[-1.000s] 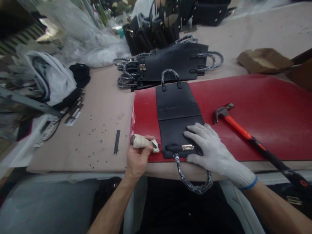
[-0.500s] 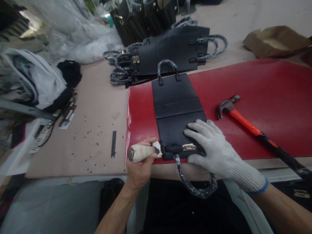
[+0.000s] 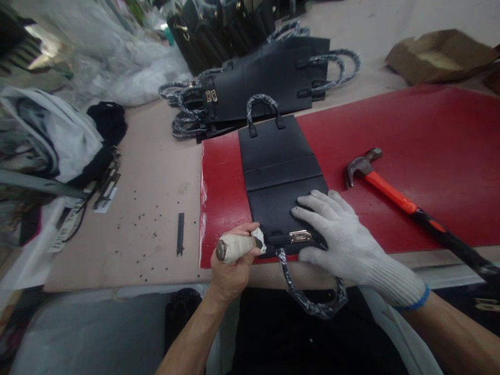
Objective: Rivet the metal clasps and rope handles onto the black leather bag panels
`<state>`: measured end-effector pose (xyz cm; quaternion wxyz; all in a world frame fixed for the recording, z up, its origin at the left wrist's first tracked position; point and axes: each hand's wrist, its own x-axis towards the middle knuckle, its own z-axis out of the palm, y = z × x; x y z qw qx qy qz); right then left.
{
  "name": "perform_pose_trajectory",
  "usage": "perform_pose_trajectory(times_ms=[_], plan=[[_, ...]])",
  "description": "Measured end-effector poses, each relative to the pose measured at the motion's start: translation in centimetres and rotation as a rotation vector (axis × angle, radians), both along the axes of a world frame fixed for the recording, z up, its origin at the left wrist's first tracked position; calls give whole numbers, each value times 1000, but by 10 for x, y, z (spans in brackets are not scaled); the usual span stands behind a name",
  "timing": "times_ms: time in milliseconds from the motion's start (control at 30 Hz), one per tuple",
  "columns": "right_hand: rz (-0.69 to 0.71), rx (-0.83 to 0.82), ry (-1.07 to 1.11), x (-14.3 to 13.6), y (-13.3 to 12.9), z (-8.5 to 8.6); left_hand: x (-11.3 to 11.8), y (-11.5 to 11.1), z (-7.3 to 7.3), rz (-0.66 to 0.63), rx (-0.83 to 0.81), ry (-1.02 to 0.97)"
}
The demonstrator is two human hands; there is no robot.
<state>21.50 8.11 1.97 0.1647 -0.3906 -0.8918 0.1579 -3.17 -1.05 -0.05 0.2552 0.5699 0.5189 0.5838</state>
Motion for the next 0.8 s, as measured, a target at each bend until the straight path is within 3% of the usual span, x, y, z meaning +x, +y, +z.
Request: perform_pose_trajectory(times_ms=[400, 800], plan=[[0, 17, 1, 0, 0, -1, 3, -1, -3, 15, 1, 24], [-4, 25, 5, 0, 0, -2, 15, -12, -11, 120, 60, 40]])
